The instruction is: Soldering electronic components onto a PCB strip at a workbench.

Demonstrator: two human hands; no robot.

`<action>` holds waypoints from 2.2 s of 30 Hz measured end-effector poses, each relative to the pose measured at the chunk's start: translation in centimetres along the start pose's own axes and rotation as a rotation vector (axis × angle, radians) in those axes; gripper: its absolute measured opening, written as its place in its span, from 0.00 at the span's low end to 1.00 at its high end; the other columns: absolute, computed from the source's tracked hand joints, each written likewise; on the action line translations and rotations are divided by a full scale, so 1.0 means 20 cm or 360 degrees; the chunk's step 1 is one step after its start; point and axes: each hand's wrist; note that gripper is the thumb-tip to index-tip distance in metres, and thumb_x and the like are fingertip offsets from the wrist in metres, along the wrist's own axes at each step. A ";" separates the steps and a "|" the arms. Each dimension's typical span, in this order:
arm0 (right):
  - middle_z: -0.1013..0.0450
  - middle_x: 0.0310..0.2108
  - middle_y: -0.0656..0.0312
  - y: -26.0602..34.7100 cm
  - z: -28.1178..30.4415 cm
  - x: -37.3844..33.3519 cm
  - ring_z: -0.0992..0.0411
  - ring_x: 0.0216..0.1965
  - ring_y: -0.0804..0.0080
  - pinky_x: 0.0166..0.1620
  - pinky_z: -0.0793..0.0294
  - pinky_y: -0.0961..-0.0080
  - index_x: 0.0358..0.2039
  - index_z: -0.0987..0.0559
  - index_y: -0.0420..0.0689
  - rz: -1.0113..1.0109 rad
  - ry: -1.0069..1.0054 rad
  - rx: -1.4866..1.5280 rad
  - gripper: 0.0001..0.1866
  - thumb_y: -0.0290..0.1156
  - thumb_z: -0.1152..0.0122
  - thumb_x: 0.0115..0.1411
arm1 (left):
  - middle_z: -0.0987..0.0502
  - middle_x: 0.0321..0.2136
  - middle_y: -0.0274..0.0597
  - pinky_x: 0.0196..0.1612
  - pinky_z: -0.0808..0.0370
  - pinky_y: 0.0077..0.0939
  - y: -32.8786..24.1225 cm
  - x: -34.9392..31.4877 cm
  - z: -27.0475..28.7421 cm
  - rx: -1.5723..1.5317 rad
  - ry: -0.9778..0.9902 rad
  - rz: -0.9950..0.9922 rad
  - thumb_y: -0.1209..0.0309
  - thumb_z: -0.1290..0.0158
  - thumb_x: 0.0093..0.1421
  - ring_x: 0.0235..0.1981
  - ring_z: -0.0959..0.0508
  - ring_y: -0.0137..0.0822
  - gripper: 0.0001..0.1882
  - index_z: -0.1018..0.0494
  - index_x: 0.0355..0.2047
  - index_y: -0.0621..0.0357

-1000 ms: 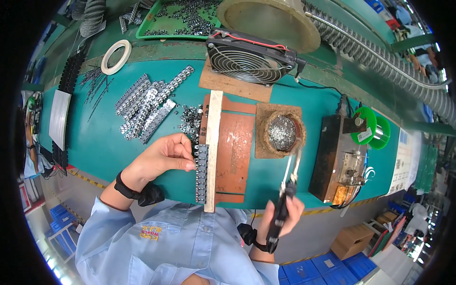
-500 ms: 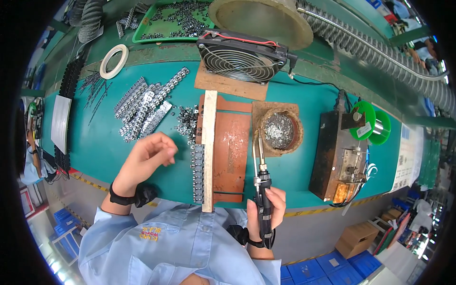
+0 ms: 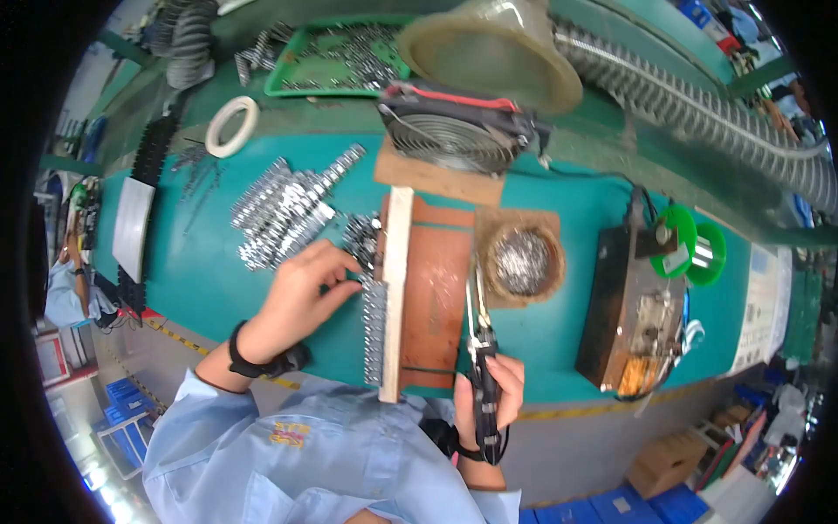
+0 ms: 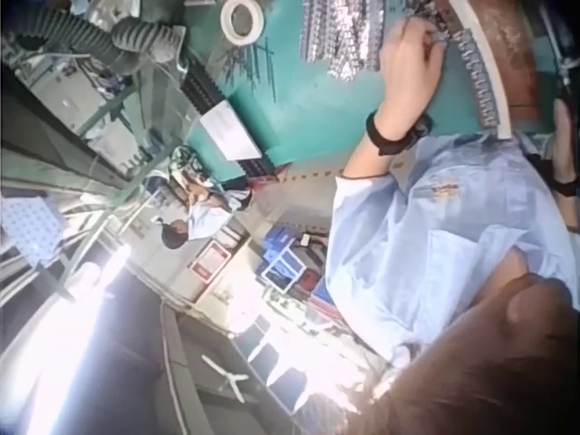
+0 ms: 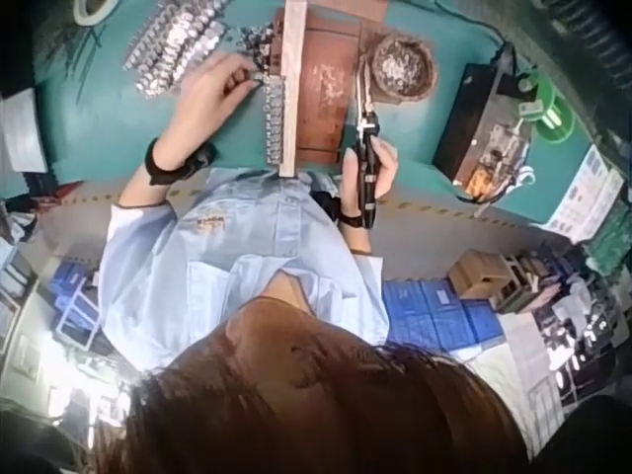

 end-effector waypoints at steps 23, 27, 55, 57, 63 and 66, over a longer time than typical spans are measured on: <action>0.36 0.34 0.55 0.36 0.11 -0.18 0.35 0.34 0.68 0.39 0.34 0.74 0.40 0.33 0.37 0.0015 -0.0090 -0.0207 0.16 0.20 0.43 0.49 | 0.28 0.24 0.42 0.29 0.29 0.27 -0.19 -0.33 0.18 -0.0328 -0.0057 -0.0025 0.74 0.49 0.52 0.27 0.25 0.36 0.07 0.31 0.32 0.60; 0.36 0.34 0.55 0.35 0.12 -0.20 0.35 0.34 0.68 0.40 0.34 0.75 0.40 0.33 0.37 0.0015 -0.0077 -0.0203 0.16 0.20 0.43 0.50 | 0.26 0.25 0.40 0.30 0.30 0.22 -0.17 -0.37 0.17 -0.0537 0.0067 -0.0001 0.73 0.49 0.54 0.28 0.25 0.29 0.08 0.29 0.35 0.61; 0.38 0.36 0.55 -0.06 0.08 -0.07 0.36 0.35 0.68 0.41 0.36 0.74 0.42 0.35 0.40 -0.0025 -0.0043 -0.0059 0.19 0.26 0.43 0.49 | 0.26 0.27 0.39 0.31 0.29 0.18 0.05 -0.21 -0.21 -0.2046 0.0591 0.1031 0.75 0.49 0.55 0.26 0.27 0.26 0.07 0.30 0.33 0.66; 0.37 0.36 0.54 -0.06 0.07 -0.07 0.35 0.35 0.68 0.41 0.36 0.74 0.42 0.35 0.40 -0.0028 -0.0027 -0.0055 0.19 0.27 0.42 0.49 | 0.27 0.27 0.40 0.30 0.29 0.18 0.05 -0.21 -0.21 -0.2041 0.0590 0.1052 0.76 0.49 0.55 0.26 0.27 0.27 0.06 0.30 0.33 0.66; 0.37 0.36 0.54 -0.06 0.08 -0.06 0.36 0.35 0.68 0.42 0.36 0.74 0.42 0.36 0.40 -0.0062 0.0003 -0.0069 0.19 0.28 0.42 0.50 | 0.27 0.27 0.39 0.29 0.29 0.18 0.05 -0.19 -0.23 -0.1961 0.0591 0.1032 0.75 0.49 0.55 0.25 0.28 0.26 0.06 0.30 0.32 0.66; 0.38 0.36 0.54 -0.07 0.09 -0.06 0.36 0.35 0.68 0.42 0.37 0.73 0.42 0.36 0.41 -0.0051 0.0016 -0.0088 0.19 0.28 0.42 0.50 | 0.27 0.27 0.39 0.29 0.29 0.18 0.05 -0.19 -0.24 -0.1962 0.0620 0.1039 0.75 0.49 0.55 0.25 0.28 0.26 0.06 0.30 0.32 0.65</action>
Point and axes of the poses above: each hand's wrist, its own x-axis towards the middle knuckle, its own z-axis out of the back of the hand, y = z × x
